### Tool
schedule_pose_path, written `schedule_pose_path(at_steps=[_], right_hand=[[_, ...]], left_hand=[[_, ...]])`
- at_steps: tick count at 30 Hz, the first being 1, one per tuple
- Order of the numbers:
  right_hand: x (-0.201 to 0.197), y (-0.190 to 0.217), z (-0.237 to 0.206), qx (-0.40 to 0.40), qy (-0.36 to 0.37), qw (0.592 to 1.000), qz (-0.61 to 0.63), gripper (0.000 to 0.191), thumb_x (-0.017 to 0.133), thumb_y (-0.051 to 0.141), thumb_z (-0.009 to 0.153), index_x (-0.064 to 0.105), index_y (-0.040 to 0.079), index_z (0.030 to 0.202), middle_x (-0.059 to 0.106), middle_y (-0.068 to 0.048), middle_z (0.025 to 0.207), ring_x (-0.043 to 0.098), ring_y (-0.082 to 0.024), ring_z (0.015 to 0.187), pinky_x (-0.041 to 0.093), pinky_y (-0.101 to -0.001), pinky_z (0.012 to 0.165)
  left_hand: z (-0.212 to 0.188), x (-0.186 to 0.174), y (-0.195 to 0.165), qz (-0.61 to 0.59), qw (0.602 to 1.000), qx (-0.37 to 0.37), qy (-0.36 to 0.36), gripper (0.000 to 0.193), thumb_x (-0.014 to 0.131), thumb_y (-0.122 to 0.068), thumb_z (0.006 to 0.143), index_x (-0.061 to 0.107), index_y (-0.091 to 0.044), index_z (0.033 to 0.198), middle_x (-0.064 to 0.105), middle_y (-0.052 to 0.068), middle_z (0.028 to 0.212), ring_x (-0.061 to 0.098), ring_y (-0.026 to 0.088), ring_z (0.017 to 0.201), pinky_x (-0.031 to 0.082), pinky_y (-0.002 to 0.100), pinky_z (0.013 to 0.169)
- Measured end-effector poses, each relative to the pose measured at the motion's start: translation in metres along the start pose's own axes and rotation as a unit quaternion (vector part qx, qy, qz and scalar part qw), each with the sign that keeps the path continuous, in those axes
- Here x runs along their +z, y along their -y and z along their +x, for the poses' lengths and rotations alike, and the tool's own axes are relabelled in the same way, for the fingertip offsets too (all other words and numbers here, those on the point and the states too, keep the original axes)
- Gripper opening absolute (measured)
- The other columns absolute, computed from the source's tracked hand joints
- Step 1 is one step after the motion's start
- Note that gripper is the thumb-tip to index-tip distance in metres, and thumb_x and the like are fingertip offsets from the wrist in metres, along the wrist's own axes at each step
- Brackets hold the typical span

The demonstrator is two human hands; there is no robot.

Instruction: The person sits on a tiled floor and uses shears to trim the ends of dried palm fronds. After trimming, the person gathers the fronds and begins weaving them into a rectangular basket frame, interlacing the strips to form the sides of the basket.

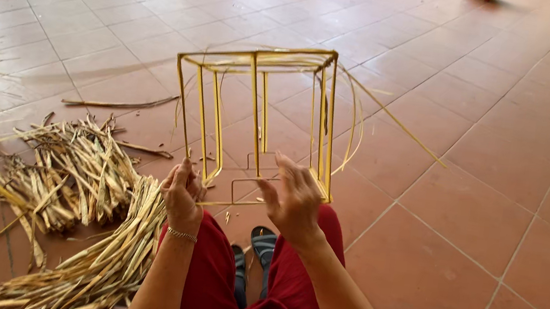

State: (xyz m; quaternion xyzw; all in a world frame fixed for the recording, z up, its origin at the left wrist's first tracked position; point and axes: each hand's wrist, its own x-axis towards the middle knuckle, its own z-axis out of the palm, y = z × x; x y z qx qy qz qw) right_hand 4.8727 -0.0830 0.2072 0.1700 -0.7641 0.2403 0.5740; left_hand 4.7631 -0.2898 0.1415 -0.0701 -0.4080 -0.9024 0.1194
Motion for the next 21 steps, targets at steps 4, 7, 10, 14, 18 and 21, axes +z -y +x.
schedule_pose_path(at_steps=[4, 7, 10, 14, 18, 21], right_hand=[[-0.039, -0.027, 0.009, 0.057, -0.093, 0.992, -0.058, 0.014, 0.071, 0.016, 0.101, 0.068, 0.002, 0.106, 0.068, -0.012, 0.097, 0.061, -0.028, 0.083, 0.051, -0.0397, 0.074], [-0.049, -0.068, 0.012, 0.185, -0.048, 0.981, -0.025, 0.017, 0.069, 0.015, 0.104, 0.069, 0.0, 0.112, 0.07, -0.009, 0.093, 0.064, -0.017, 0.077, 0.052, -0.0289, 0.066], [-0.05, -0.105, 0.007, 0.341, -0.037, 0.931, 0.126, 0.023, 0.069, 0.022, 0.103, 0.074, 0.002, 0.112, 0.074, -0.001, 0.08, 0.065, -0.006, 0.065, 0.052, -0.0226, 0.058], [-0.048, -0.136, 0.002, 0.328, -0.038, 0.938, 0.109, 0.023, 0.074, 0.022, 0.102, 0.077, -0.001, 0.102, 0.069, -0.003, 0.07, 0.061, -0.006, 0.061, 0.045, -0.0239, 0.054], [-0.047, -0.152, 0.001, 0.256, -0.005, 0.965, -0.053, 0.017, 0.075, 0.016, 0.098, 0.076, 0.001, 0.09, 0.066, -0.005, 0.062, 0.059, -0.011, 0.053, 0.046, -0.0288, 0.053], [-0.043, -0.156, -0.002, 0.214, -0.007, 0.972, -0.102, 0.018, 0.074, 0.016, 0.096, 0.071, 0.003, 0.086, 0.069, -0.004, 0.064, 0.063, -0.011, 0.053, 0.051, -0.0296, 0.055]], left_hand=[[0.003, 0.0, 0.002, 0.001, 0.999, -0.034, 0.015, 0.036, 0.061, -0.02, 0.103, 0.054, -0.012, 0.069, 0.042, -0.006, 0.056, 0.027, 0.005, 0.042, 0.023, 0.027, 0.037], [0.0, -0.006, 0.006, 0.035, 0.998, -0.035, 0.043, 0.035, 0.061, -0.021, 0.105, 0.057, -0.01, 0.072, 0.04, -0.006, 0.055, 0.026, 0.004, 0.043, 0.024, 0.026, 0.04], [-0.002, -0.008, 0.011, 0.036, 0.997, -0.055, 0.051, 0.036, 0.062, -0.021, 0.105, 0.056, -0.009, 0.072, 0.037, -0.007, 0.054, 0.025, 0.004, 0.043, 0.024, 0.025, 0.04], [-0.003, -0.004, 0.017, 0.044, 0.995, -0.065, 0.059, 0.032, 0.062, -0.021, 0.103, 0.058, -0.009, 0.073, 0.039, -0.006, 0.054, 0.025, 0.004, 0.042, 0.022, 0.025, 0.039], [-0.006, 0.0, 0.024, 0.055, 0.994, -0.059, 0.072, 0.032, 0.062, -0.02, 0.103, 0.058, -0.009, 0.073, 0.04, -0.006, 0.054, 0.024, 0.004, 0.042, 0.022, 0.025, 0.04], [-0.007, 0.001, 0.029, 0.063, 0.995, -0.035, 0.067, 0.035, 0.064, -0.02, 0.105, 0.057, -0.01, 0.072, 0.036, -0.007, 0.052, 0.023, 0.003, 0.043, 0.021, 0.025, 0.04]])
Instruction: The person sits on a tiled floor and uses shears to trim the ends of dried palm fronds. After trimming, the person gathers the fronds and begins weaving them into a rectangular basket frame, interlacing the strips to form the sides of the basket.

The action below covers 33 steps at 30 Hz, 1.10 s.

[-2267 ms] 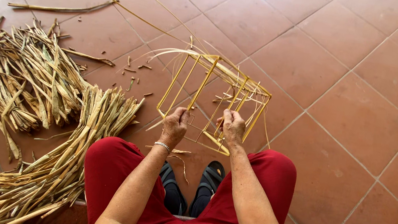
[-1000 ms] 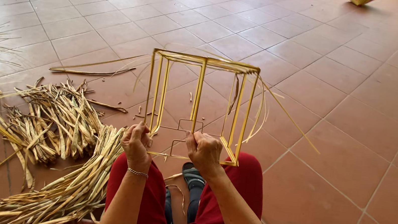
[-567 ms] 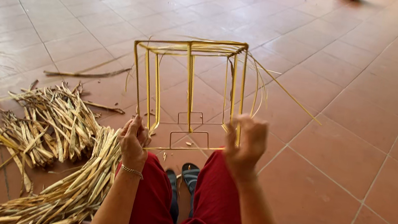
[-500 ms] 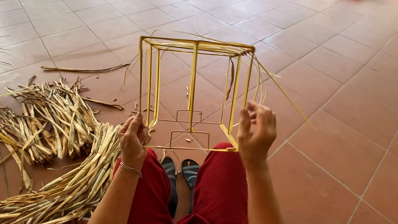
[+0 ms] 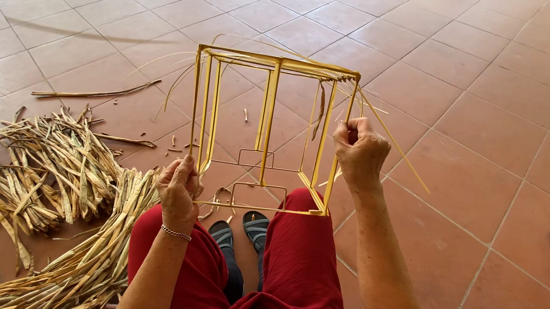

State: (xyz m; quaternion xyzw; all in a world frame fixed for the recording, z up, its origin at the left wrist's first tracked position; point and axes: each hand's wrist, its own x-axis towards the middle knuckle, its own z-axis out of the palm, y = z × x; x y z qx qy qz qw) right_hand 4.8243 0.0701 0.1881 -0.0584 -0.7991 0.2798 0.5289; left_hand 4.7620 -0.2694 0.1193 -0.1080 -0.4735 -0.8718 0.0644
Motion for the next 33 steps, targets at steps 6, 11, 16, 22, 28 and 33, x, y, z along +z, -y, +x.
schedule_pose_path(at_steps=[6, 11, 16, 22, 28, 33], right_hand=[[0.001, -0.012, -0.024, 0.261, 0.131, 0.913, 0.286, 0.029, 0.075, 0.03, 0.097, 0.067, 0.005, 0.084, 0.067, -0.004, 0.065, 0.06, -0.011, 0.052, 0.049, -0.0269, 0.048], [0.009, -0.027, -0.067, 0.379, 0.174, 0.718, 0.557, 0.026, 0.071, 0.027, 0.096, 0.071, 0.001, 0.09, 0.069, -0.008, 0.07, 0.064, -0.016, 0.06, 0.057, -0.0326, 0.058], [0.019, -0.046, -0.09, 0.39, 0.198, 0.599, 0.671, 0.026, 0.068, 0.032, 0.097, 0.073, 0.007, 0.09, 0.065, -0.006, 0.063, 0.062, -0.016, 0.056, 0.055, -0.0351, 0.061], [0.016, -0.063, -0.1, 0.4, 0.167, 0.608, 0.665, 0.029, 0.071, 0.034, 0.096, 0.072, 0.007, 0.087, 0.065, -0.004, 0.064, 0.06, -0.016, 0.053, 0.053, -0.0338, 0.058], [0.01, -0.061, -0.099, 0.401, 0.164, 0.626, 0.648, 0.031, 0.073, 0.036, 0.095, 0.071, 0.009, 0.08, 0.068, -0.006, 0.067, 0.062, -0.015, 0.053, 0.052, -0.0336, 0.056], [-0.003, -0.048, -0.093, 0.381, 0.18, 0.637, 0.646, 0.033, 0.071, 0.038, 0.097, 0.07, 0.01, 0.081, 0.068, -0.006, 0.067, 0.061, -0.013, 0.052, 0.052, -0.0325, 0.056]], left_hand=[[0.006, 0.002, 0.001, -0.015, 0.999, -0.026, -0.035, 0.032, 0.066, -0.019, 0.103, 0.057, -0.011, 0.073, 0.036, -0.008, 0.054, 0.025, 0.003, 0.044, 0.022, 0.025, 0.041], [0.01, 0.005, 0.0, -0.025, 0.995, -0.067, -0.069, 0.03, 0.064, -0.02, 0.101, 0.057, -0.01, 0.073, 0.041, -0.007, 0.056, 0.027, 0.005, 0.043, 0.025, 0.026, 0.041], [0.014, 0.008, 0.003, -0.022, 0.992, -0.092, -0.079, 0.03, 0.063, -0.021, 0.099, 0.057, -0.01, 0.072, 0.042, -0.006, 0.056, 0.027, 0.006, 0.041, 0.024, 0.027, 0.039], [0.014, 0.023, 0.004, -0.001, 0.995, -0.068, -0.07, 0.031, 0.064, -0.018, 0.099, 0.056, -0.008, 0.071, 0.039, -0.006, 0.053, 0.026, 0.005, 0.042, 0.023, 0.027, 0.039], [-0.002, 0.031, -0.005, -0.009, 0.996, -0.068, -0.058, 0.031, 0.064, -0.02, 0.101, 0.058, -0.008, 0.072, 0.034, -0.008, 0.05, 0.024, 0.004, 0.042, 0.025, 0.025, 0.041], [-0.019, 0.03, -0.01, -0.007, 0.997, -0.045, -0.061, 0.03, 0.063, -0.02, 0.101, 0.059, -0.009, 0.073, 0.034, -0.007, 0.049, 0.024, 0.005, 0.042, 0.026, 0.026, 0.04]])
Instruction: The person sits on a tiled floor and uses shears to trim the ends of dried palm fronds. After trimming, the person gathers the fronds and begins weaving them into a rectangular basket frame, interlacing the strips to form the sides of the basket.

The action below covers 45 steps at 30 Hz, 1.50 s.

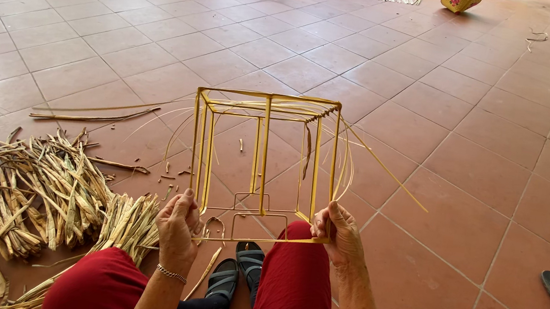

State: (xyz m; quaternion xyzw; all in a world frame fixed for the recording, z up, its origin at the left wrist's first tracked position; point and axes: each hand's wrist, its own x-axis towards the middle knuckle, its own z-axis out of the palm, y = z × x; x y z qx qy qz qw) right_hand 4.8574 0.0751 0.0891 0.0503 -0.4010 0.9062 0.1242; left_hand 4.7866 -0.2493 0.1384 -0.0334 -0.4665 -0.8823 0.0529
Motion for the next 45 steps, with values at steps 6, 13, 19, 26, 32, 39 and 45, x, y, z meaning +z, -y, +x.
schedule_pose_path(at_steps=[6, 13, 19, 26, 32, 39, 45], right_hand=[[0.027, 0.013, -0.012, -0.007, 0.035, 0.999, -0.006, 0.033, 0.067, 0.038, 0.099, 0.07, 0.008, 0.086, 0.065, -0.006, 0.064, 0.059, -0.013, 0.049, 0.049, -0.0315, 0.053], [0.05, 0.026, -0.032, -0.033, 0.035, 0.999, -0.003, 0.028, 0.066, 0.032, 0.102, 0.068, 0.008, 0.088, 0.063, -0.006, 0.066, 0.058, -0.014, 0.052, 0.05, -0.0317, 0.056], [0.053, 0.042, -0.05, -0.058, 0.025, 0.997, -0.031, 0.029, 0.067, 0.031, 0.105, 0.067, 0.008, 0.088, 0.062, -0.006, 0.069, 0.056, -0.013, 0.055, 0.049, -0.0304, 0.06], [0.061, 0.03, -0.028, -0.045, 0.034, 0.998, -0.04, 0.028, 0.068, 0.031, 0.104, 0.07, 0.007, 0.09, 0.062, -0.006, 0.067, 0.056, -0.014, 0.054, 0.049, -0.0302, 0.06], [0.084, 0.006, -0.005, -0.036, 0.059, 0.998, 0.009, 0.03, 0.064, 0.03, 0.107, 0.07, 0.003, 0.095, 0.063, -0.007, 0.069, 0.058, -0.014, 0.058, 0.048, -0.0293, 0.061], [0.099, 0.002, -0.022, -0.008, 0.009, 0.994, -0.105, 0.029, 0.055, 0.031, 0.102, 0.067, 0.004, 0.105, 0.065, -0.008, 0.069, 0.057, -0.014, 0.058, 0.045, -0.0275, 0.056], [0.093, -0.016, -0.044, -0.16, -0.055, 0.978, -0.119, 0.035, 0.055, 0.028, 0.114, 0.062, 0.005, 0.09, 0.047, 0.002, 0.059, 0.037, -0.006, 0.049, 0.03, -0.024, 0.049]], left_hand=[[-0.016, -0.007, -0.022, -0.024, 0.999, 0.027, 0.006, 0.033, 0.062, -0.02, 0.103, 0.054, -0.012, 0.072, 0.035, -0.007, 0.052, 0.025, 0.004, 0.044, 0.025, 0.025, 0.04], [-0.025, -0.006, -0.045, -0.03, 0.999, 0.017, 0.019, 0.032, 0.058, -0.016, 0.104, 0.051, -0.013, 0.073, 0.034, -0.008, 0.055, 0.025, 0.005, 0.046, 0.025, 0.026, 0.042], [-0.032, -0.002, -0.03, -0.1, 0.994, -0.016, 0.043, 0.028, 0.058, -0.016, 0.104, 0.056, -0.009, 0.077, 0.039, -0.006, 0.058, 0.029, 0.006, 0.045, 0.027, 0.025, 0.042], [-0.022, -0.011, -0.037, -0.082, 0.996, 0.018, 0.033, 0.035, 0.054, -0.019, 0.107, 0.056, -0.009, 0.074, 0.04, -0.005, 0.054, 0.028, 0.005, 0.042, 0.026, 0.024, 0.039], [-0.008, -0.03, -0.048, -0.06, 0.997, 0.041, 0.003, 0.035, 0.055, -0.017, 0.106, 0.056, -0.009, 0.072, 0.038, -0.005, 0.052, 0.029, 0.005, 0.042, 0.027, 0.025, 0.038], [-0.006, -0.052, -0.04, -0.074, 0.997, 0.026, -0.001, 0.032, 0.054, -0.016, 0.105, 0.055, -0.009, 0.074, 0.039, -0.005, 0.055, 0.028, 0.005, 0.043, 0.025, 0.024, 0.039], [-0.005, -0.06, -0.008, -0.063, 0.996, 0.049, 0.027, 0.034, 0.053, -0.017, 0.107, 0.054, -0.009, 0.074, 0.042, -0.003, 0.058, 0.036, 0.007, 0.047, 0.036, 0.026, 0.047]])
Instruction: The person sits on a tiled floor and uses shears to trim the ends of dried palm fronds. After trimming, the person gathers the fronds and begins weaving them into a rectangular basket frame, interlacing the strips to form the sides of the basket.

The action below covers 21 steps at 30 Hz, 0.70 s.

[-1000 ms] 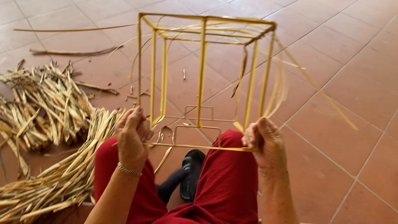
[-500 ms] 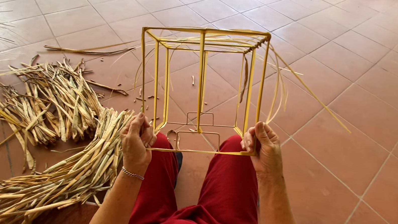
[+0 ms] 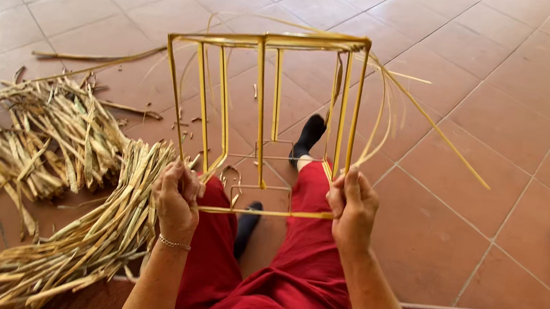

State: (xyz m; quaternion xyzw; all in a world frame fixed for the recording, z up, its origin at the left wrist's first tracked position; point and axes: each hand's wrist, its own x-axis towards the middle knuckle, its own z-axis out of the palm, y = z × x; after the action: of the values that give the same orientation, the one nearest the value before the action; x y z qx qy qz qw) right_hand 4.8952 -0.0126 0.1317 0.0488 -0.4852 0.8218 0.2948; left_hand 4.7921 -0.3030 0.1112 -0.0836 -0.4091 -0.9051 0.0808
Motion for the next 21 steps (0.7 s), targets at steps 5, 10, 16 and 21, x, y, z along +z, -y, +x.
schedule_pose_path(at_steps=[5, 10, 16, 21], right_hand=[[-0.002, -0.029, -0.011, -0.001, -0.094, 0.991, -0.095, 0.031, 0.054, 0.024, 0.107, 0.058, 0.006, 0.082, 0.046, 0.005, 0.061, 0.034, -0.004, 0.046, 0.022, -0.0226, 0.041], [-0.023, -0.069, -0.018, 0.053, -0.115, 0.987, -0.102, 0.037, 0.052, 0.026, 0.11, 0.057, 0.008, 0.078, 0.042, 0.006, 0.055, 0.031, -0.002, 0.044, 0.021, -0.0218, 0.041], [-0.034, -0.12, -0.018, 0.1, -0.085, 0.98, -0.149, 0.032, 0.058, 0.02, 0.108, 0.058, 0.005, 0.079, 0.045, 0.006, 0.056, 0.037, -0.002, 0.046, 0.028, -0.0214, 0.042], [-0.017, -0.143, -0.013, 0.001, -0.011, 0.945, -0.327, 0.019, 0.056, 0.015, 0.106, 0.06, 0.003, 0.092, 0.07, -0.001, 0.066, 0.06, -0.006, 0.052, 0.049, -0.022, 0.048]], left_hand=[[0.034, -0.015, 0.04, 0.18, 0.983, 0.029, -0.008, 0.027, 0.056, -0.02, 0.108, 0.063, -0.007, 0.086, 0.062, 0.001, 0.076, 0.056, 0.009, 0.067, 0.048, 0.026, 0.062], [0.053, -0.045, 0.074, 0.397, 0.917, -0.034, -0.022, 0.025, 0.063, -0.025, 0.104, 0.074, -0.004, 0.096, 0.07, 0.003, 0.085, 0.064, 0.014, 0.08, 0.053, 0.032, 0.07], [0.06, -0.044, 0.083, 0.808, 0.493, 0.322, 0.012, 0.058, 0.078, -0.032, 0.076, 0.068, 0.001, 0.123, 0.073, 0.02, 0.115, 0.067, 0.029, 0.104, 0.055, 0.038, 0.083], [0.039, -0.004, 0.101, 0.492, 0.862, 0.029, 0.123, 0.028, 0.061, -0.019, 0.103, 0.066, -0.006, 0.128, 0.076, 0.011, 0.111, 0.075, 0.019, 0.103, 0.062, 0.032, 0.089]])
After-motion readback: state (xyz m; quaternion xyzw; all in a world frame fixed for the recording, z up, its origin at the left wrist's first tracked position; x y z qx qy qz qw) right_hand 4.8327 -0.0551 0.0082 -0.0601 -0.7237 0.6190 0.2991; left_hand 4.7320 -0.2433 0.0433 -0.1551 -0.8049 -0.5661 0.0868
